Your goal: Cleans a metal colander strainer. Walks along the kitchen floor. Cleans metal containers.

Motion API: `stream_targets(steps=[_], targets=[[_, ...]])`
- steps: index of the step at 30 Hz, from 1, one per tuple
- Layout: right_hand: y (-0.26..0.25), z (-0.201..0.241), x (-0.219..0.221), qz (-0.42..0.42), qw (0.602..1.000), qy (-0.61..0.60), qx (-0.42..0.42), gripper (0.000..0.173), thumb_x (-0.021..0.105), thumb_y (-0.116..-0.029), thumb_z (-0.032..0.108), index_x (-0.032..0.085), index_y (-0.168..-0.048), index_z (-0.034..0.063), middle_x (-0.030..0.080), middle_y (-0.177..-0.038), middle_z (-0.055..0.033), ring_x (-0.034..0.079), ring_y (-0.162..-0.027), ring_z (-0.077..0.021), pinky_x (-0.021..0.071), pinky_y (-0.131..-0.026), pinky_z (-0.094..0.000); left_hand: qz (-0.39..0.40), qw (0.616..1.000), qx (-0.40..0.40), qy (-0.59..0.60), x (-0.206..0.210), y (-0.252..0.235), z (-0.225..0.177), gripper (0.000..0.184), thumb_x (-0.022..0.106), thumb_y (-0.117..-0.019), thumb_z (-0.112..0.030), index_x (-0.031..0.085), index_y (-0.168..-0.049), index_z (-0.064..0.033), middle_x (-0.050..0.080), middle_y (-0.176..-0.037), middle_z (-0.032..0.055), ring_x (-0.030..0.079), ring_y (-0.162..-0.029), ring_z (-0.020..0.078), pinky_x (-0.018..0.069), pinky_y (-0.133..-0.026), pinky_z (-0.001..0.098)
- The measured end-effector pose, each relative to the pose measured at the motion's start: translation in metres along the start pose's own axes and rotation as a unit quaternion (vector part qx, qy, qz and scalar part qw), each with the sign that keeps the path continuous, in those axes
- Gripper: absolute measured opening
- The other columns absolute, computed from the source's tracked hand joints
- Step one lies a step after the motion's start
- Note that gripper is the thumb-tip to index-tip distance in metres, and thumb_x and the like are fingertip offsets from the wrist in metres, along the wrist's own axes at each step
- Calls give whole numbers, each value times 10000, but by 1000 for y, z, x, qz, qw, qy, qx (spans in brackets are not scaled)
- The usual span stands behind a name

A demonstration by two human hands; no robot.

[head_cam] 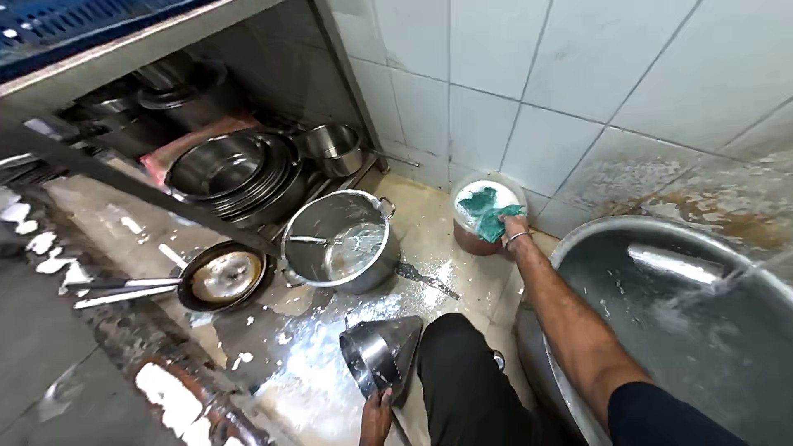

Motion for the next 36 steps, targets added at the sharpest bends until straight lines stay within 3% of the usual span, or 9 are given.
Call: stream_targets(steps=[4, 8, 14, 17, 22, 26, 28, 31, 36], targets=[[-2, -13, 0, -17, 1000, -3, 22, 535, 662, -946, 74, 470, -1438, -11, 574, -1346, -234, 597, -1163, -341, 527, -928, -548, 14, 999, -30, -20, -6, 6, -15, 353, 528, -1082, -210, 645, -1275, 62, 670, -1249, 263, 637, -1206, 359, 466, -1092, 509], [3, -19, -1, -4, 1000, 11, 9, 491, 641, -966, 147, 487, -1412, 13, 585, -1316, -191, 607, -1127, -285, 537, -914, -497, 6, 1000, -6, 6, -4, 5, -8, 366, 519, -1081, -221, 642, -1298, 46, 673, -1261, 243, 639, -1216, 322, 472, -1101, 471], [-8, -18, 0, -17, 1000, -6, 17, 497, 637, -916, 64, 493, -1389, 13, 578, -1310, -188, 604, -1113, -278, 541, -889, -491, -7, 999, 12, 38, -1, 1, -6, 390, 478, -1096, -282, 693, -1170, 36, 708, -1106, 211, 674, -1081, 288, 507, -1016, 462], [-6, -13, 6, -25, 999, -20, 35, 582, 642, -900, 85, 434, -1441, 32, 565, -1322, -181, 597, -1126, -277, 540, -879, -487, -2, 1000, 13, 15, -3, 2, -10, 407, 458, -1103, -284, 693, -1187, 38, 706, -1146, 221, 664, -1137, 305, 487, -1052, 462], [21, -11, 18, 5, 1000, 22, -3, 542, 632, -933, 159, 461, -1430, 26, 567, -1335, -181, 600, -1141, -278, 545, -900, -496, 9, 999, 6, -34, -10, 1, -24, 444, 419, -1112, -311, 677, -1236, 29, 692, -1200, 235, 647, -1191, 336, 464, -1088, 484], [56, -27, 6, 40, 996, 77, -32, 455, 544, -1021, 204, 455, -1442, 57, 551, -1323, -176, 594, -1079, -279, 537, -836, -508, 0, 999, -11, -32, -24, -5, -40, 421, 434, -1109, -299, 661, -1262, 20, 687, -1207, 240, 648, -1189, 362, 471, -1081, 524], [75, -43, 0, 71, 995, 69, -21, 460, 461, -1081, 214, 378, -1512, 73, 541, -1347, -176, 617, -1072, -263, 554, -846, -468, -28, 1000, -1, 9, -29, -11, -47, 397, 454, -1104, -283, 678, -1212, 26, 695, -1156, 240, 660, -1143, 362, 483, -1057, 530], [106, -63, -8, 78, 994, 74, -1, 403, 439, -1093, 193, 434, -1465, 40, 554, -1334, -186, 619, -1077, -272, 546, -852, -461, -92, 989, -12, 114, -34, -17, -48, 355, 477, -1097, -236, 698, -1113, 41, 702, -1051, 233, 674, -1039, 350, 509, -987, 537], [131, -64, -13, 86, 994, 73, -6, 304, 512, -1071, 140, 553, -1336, -4, 617, -1218, -181, 669, -977, -254, 582, -766, -413, -252, 901, -57, 347, -51, -19, -50, 341, 486, -1097, -194, 662, -947, 57, 640, -847, 193, 633, -809, 287, 541, -784, 495]])
Point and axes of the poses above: each hand's wrist, its own y-axis away from the middle knuckle, its own x-axis out of the palm, z = x × y, the point moved 2 cm from there along -y, towards the middle knuckle
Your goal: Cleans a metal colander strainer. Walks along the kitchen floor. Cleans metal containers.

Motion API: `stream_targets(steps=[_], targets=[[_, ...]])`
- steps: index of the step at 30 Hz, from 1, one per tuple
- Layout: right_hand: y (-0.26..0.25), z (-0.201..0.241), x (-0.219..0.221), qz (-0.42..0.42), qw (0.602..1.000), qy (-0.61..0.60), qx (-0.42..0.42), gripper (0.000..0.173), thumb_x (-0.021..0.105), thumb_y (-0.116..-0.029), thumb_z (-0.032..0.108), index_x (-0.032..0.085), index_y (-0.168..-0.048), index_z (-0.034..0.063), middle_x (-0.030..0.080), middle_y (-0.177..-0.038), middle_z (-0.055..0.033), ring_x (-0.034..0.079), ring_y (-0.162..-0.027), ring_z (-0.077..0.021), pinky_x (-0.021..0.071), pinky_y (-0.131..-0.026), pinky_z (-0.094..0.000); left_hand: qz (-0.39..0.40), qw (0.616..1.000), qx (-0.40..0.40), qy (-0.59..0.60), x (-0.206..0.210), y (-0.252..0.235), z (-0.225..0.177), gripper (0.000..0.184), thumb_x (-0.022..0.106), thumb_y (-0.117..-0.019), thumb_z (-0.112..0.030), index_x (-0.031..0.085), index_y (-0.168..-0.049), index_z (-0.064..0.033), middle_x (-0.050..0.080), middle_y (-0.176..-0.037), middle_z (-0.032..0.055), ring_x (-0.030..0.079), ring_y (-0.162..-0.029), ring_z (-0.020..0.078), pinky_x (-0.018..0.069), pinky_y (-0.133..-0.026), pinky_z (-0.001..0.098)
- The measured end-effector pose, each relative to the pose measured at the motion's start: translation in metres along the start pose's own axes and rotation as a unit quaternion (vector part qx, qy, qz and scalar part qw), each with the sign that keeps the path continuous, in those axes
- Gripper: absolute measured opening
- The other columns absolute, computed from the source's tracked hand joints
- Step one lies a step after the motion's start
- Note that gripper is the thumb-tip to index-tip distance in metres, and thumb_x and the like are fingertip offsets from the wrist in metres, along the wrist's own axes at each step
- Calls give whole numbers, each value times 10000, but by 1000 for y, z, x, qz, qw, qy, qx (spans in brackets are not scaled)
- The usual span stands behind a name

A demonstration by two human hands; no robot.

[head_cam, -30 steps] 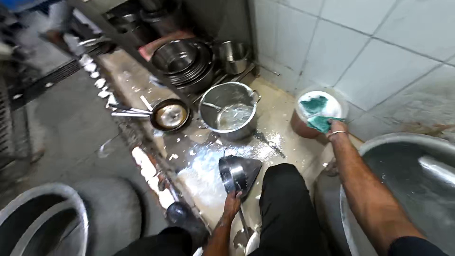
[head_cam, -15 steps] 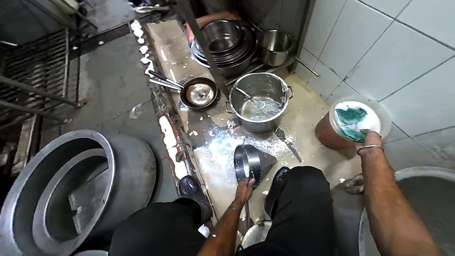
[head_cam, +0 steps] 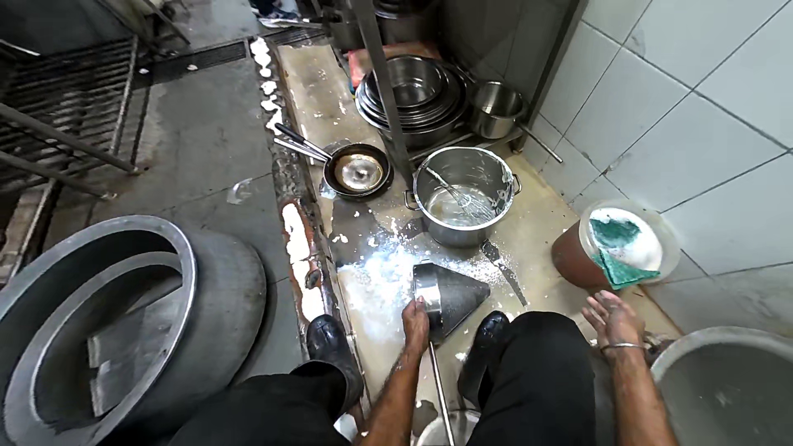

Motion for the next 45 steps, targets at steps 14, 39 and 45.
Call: stream_targets(steps=[14, 39, 45], targets=[[186, 33, 157, 456, 795, 297, -269, 512, 688, -968, 327, 620, -1354, -3, 705, -1207, -173, 694, -1095, -265, 551, -1011, -445, -65, 932, 229, 271, -56, 34, -201, 385, 422, -1112, -233, 668, -923, -7, 662, -741, 68, 672, -673, 153, 599, -660, 355], [193, -38, 164, 277, 839, 344, -317, 377, 524, -1024, 278, 627, -1296, 37, 735, -925, -182, 728, -896, -357, 568, -832, -545, 157, 844, 319, 402, -55, 138, -273, 388, 357, -1088, -300, 652, -1028, -55, 716, -849, 59, 719, -787, 152, 627, -735, 365], [200, -22, 167, 254, 802, 420, -341, 386, 554, -968, 198, 636, -1321, 63, 753, -1068, -174, 733, -999, -360, 563, -874, -558, 109, 861, 236, 438, -93, 134, -273, 356, 363, -1105, -302, 625, -1043, -69, 697, -872, 78, 713, -821, 190, 621, -740, 417]])
Point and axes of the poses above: each hand's wrist, its own y-axis away from the middle knuckle, its own x-axis out of the palm, z = x × y, the point moved 2 cm from there along -y, towards the middle knuckle
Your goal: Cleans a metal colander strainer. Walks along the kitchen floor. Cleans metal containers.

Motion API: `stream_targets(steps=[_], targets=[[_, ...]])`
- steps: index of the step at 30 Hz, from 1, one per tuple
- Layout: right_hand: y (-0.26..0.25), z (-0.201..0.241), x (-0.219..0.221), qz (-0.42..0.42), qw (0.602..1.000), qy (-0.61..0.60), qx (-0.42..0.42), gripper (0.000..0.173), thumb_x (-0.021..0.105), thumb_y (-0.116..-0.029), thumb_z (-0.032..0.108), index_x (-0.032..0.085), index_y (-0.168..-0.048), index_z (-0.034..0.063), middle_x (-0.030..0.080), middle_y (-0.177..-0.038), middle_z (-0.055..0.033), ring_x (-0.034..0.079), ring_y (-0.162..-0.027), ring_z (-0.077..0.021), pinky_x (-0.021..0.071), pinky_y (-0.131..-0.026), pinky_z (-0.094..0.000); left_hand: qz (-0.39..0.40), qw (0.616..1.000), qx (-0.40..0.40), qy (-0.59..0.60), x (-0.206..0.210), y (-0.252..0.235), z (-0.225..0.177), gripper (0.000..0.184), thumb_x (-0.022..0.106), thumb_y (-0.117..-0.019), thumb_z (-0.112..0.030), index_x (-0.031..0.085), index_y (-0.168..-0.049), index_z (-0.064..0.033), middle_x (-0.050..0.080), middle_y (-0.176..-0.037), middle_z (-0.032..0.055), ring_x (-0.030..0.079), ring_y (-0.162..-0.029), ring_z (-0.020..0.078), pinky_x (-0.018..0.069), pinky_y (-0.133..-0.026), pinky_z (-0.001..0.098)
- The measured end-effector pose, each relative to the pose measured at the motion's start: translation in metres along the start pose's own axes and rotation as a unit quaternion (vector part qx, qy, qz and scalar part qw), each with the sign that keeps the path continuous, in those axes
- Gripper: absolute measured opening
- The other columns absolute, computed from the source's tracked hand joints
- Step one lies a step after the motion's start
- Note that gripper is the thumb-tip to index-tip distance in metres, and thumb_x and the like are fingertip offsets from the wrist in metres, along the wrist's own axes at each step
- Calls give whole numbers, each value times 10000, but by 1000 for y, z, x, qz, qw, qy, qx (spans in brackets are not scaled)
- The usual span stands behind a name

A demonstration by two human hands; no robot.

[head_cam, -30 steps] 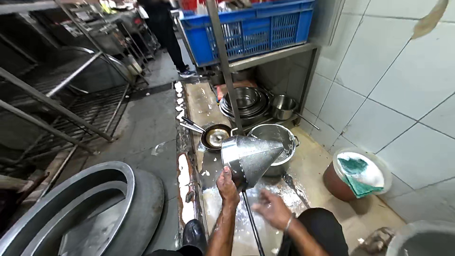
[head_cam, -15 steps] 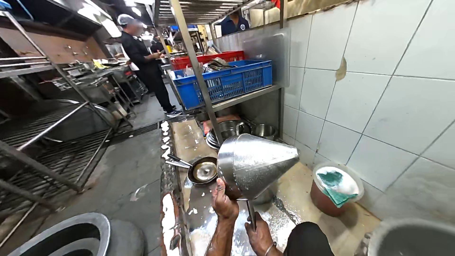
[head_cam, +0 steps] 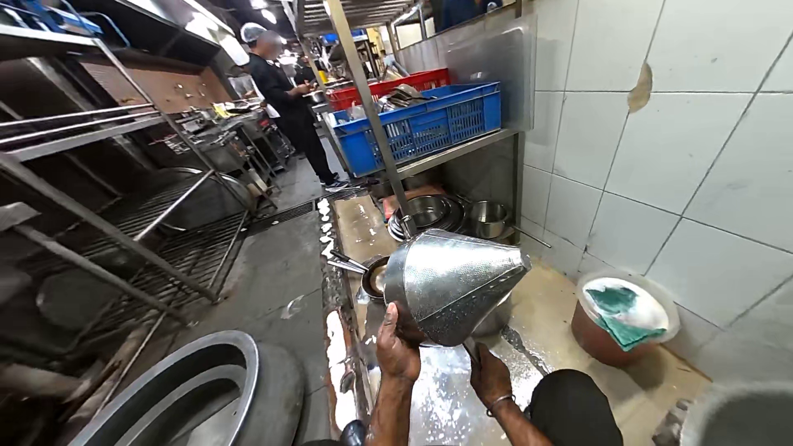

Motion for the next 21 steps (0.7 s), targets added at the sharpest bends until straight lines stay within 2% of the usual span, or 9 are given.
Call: stream_targets(steps=[3, 6, 8, 10, 14, 17, 19, 21], targets=[[-2, 0, 4, -65, 996, 5, -62, 347, 578, -944, 167, 676, -1247, 28, 759, -1009, -181, 745, -923, -375, 577, -810, -569, -26, 999, 23, 39, -8, 1, -4, 393, 353, -1108, -355, 608, -1185, -66, 708, -998, 116, 716, -950, 227, 614, -829, 469], [-12, 3, -4, -168, 975, 10, -148, 305, 630, -880, 132, 730, -1133, -5, 762, -898, -187, 755, -799, -385, 596, -699, -585, -25, 996, 38, 81, -8, 1, -11, 441, 311, -1115, -412, 614, -1151, -93, 724, -975, 83, 732, -926, 211, 628, -805, 460], [-21, 9, -24, -170, 971, 19, -168, 319, 643, -874, 121, 727, -1158, 2, 765, -941, -188, 755, -834, -392, 592, -727, -603, 1, 992, 53, 111, -7, -1, -16, 458, 303, -1102, -446, 624, -1133, -120, 732, -980, 70, 733, -936, 206, 626, -813, 460], [-34, 14, -46, -200, 958, 37, -202, 348, 673, -837, 109, 735, -1168, 19, 772, -961, -173, 760, -832, -381, 598, -707, -602, 18, 988, 59, 140, -2, -4, -18, 481, 322, -1089, -496, 627, -1149, -130, 731, -1018, 76, 727, -973, 218, 616, -838, 482], [-50, 17, -87, -232, 940, 67, -243, 348, 672, -810, 92, 745, -1144, 27, 776, -984, -160, 764, -848, -364, 600, -695, -592, 45, 979, 52, 190, 11, -10, -16, 544, 338, -1064, -579, 605, -1264, -150, 719, -1127, 89, 706, -1063, 245, 595, -885, 524], [-46, 24, -92, -113, 974, 57, -189, 355, 633, -885, 158, 715, -1215, 53, 758, -1091, -167, 739, -993, -366, 573, -838, -600, 32, 985, 67, 155, 12, -14, -19, 569, 300, -1067, -599, 588, -1297, -166, 713, -1146, 75, 702, -1065, 237, 596, -886, 527], [-37, 22, -72, -14, 988, 17, -152, 367, 649, -922, 231, 690, -1242, 56, 729, -1158, -187, 696, -1097, -367, 534, -953, -600, 23, 992, 78, 95, 3, -15, -19, 565, 281, -1077, -580, 578, -1307, -157, 711, -1143, 65, 699, -1062, 224, 596, -892, 528], [-29, 15, -46, 62, 988, -5, -142, 409, 669, -956, 369, 684, -1231, 66, 719, -1170, -186, 679, -1126, -370, 516, -987, -616, 10, 996, 78, 40, -10, -13, -12, 539, 262, -1093, -541, 563, -1287, -139, 705, -1100, 53, 698, -1029, 203, 598, -882, 511]])
Point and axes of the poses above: each hand's wrist, its own y-axis away from the middle knuckle, its own x-axis out of the palm, z = x × y, the point moved 2 cm from there along -y, towards the middle knuckle
